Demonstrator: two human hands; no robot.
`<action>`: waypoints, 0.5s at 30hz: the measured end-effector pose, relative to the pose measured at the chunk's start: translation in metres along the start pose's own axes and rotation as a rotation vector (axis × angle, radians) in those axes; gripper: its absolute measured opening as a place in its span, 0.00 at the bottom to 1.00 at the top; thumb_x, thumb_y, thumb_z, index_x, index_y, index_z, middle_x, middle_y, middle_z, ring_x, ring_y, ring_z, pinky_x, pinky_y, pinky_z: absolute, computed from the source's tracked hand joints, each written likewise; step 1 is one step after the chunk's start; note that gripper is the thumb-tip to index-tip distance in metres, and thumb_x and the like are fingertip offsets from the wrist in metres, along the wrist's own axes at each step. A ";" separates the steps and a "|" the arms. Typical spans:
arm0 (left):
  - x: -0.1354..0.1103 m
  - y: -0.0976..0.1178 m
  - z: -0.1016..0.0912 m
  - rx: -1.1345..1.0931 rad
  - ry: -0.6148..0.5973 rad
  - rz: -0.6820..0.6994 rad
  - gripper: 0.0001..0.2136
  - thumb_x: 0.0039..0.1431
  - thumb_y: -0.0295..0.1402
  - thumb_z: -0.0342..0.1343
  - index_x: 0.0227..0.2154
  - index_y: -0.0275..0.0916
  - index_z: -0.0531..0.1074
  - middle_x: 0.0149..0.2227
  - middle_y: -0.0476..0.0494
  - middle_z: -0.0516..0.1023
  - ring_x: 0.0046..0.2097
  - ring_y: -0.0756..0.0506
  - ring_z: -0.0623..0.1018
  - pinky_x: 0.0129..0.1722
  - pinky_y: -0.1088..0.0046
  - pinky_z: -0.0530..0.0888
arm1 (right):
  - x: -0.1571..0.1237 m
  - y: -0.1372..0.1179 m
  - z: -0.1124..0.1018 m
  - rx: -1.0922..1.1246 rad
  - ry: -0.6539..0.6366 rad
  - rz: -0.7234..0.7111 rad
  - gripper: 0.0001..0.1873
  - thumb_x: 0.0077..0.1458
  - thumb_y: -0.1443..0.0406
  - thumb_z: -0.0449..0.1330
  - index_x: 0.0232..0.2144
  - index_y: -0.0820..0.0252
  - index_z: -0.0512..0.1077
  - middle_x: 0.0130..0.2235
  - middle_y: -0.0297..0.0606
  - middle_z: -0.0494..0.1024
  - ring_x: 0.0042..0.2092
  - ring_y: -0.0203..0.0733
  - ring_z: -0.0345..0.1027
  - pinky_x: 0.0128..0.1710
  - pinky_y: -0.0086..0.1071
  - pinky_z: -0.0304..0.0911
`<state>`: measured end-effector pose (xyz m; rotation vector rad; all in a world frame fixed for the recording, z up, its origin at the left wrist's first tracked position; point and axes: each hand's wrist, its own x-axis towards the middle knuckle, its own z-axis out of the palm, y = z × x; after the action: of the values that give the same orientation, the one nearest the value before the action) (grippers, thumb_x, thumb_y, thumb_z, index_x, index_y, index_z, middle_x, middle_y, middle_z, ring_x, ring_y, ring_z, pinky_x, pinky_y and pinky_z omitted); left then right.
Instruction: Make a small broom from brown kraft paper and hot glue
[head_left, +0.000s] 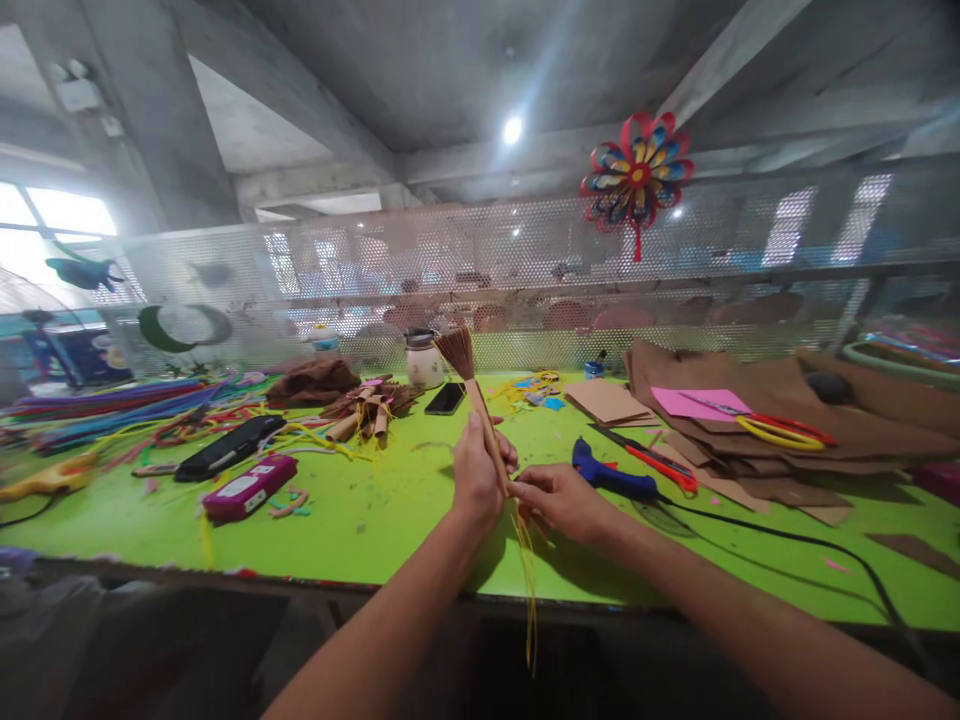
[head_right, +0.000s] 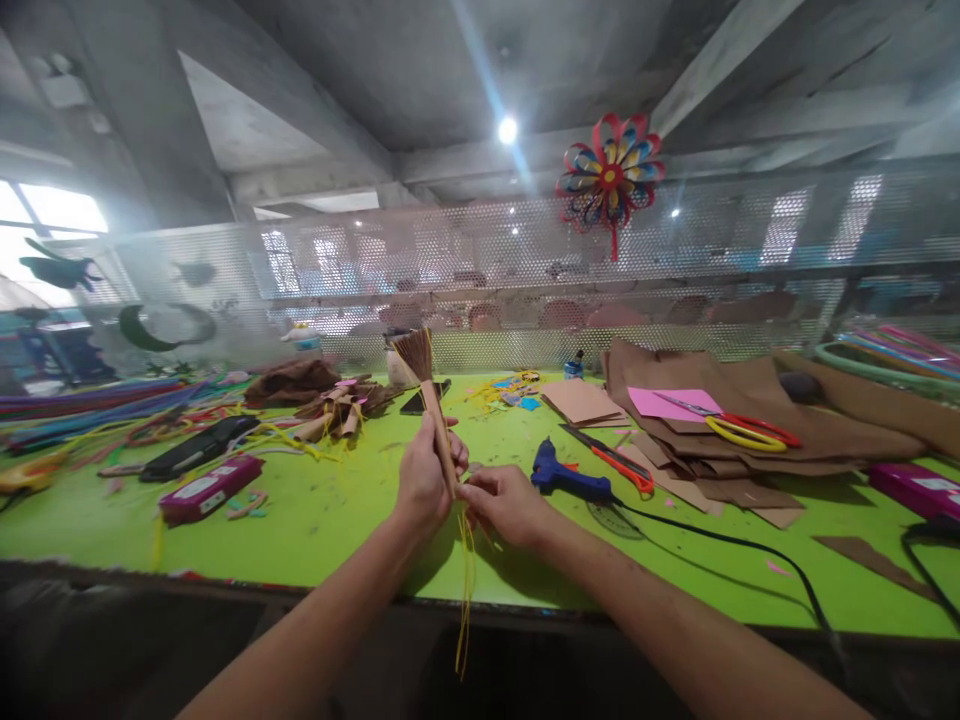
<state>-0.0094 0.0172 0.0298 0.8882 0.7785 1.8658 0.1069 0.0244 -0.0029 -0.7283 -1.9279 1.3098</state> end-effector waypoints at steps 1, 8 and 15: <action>-0.001 0.000 0.003 0.001 -0.003 -0.008 0.17 0.59 0.49 0.50 0.32 0.37 0.65 0.15 0.55 0.63 0.17 0.52 0.65 0.15 0.79 0.59 | 0.000 -0.002 -0.001 0.000 0.007 -0.014 0.24 0.51 0.47 0.58 0.20 0.61 0.66 0.17 0.29 0.64 0.18 0.29 0.54 0.19 0.27 0.49; 0.009 0.001 0.025 0.012 0.001 -0.080 0.17 0.61 0.47 0.48 0.31 0.37 0.66 0.14 0.55 0.63 0.16 0.52 0.65 0.16 0.78 0.61 | -0.003 -0.008 -0.008 0.118 -0.029 0.007 0.26 0.45 0.42 0.59 0.21 0.58 0.62 0.15 0.26 0.63 0.16 0.30 0.53 0.17 0.28 0.48; 0.021 -0.006 0.035 0.033 -0.087 -0.236 0.14 0.65 0.38 0.42 0.33 0.34 0.68 0.16 0.51 0.67 0.19 0.50 0.70 0.20 0.76 0.67 | -0.005 -0.009 -0.014 0.184 0.132 0.108 0.26 0.42 0.43 0.62 0.21 0.59 0.63 0.17 0.29 0.67 0.18 0.30 0.55 0.18 0.27 0.51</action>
<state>0.0149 0.0433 0.0495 0.8538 0.8247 1.6022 0.1201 0.0254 0.0084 -0.8139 -1.6587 1.4455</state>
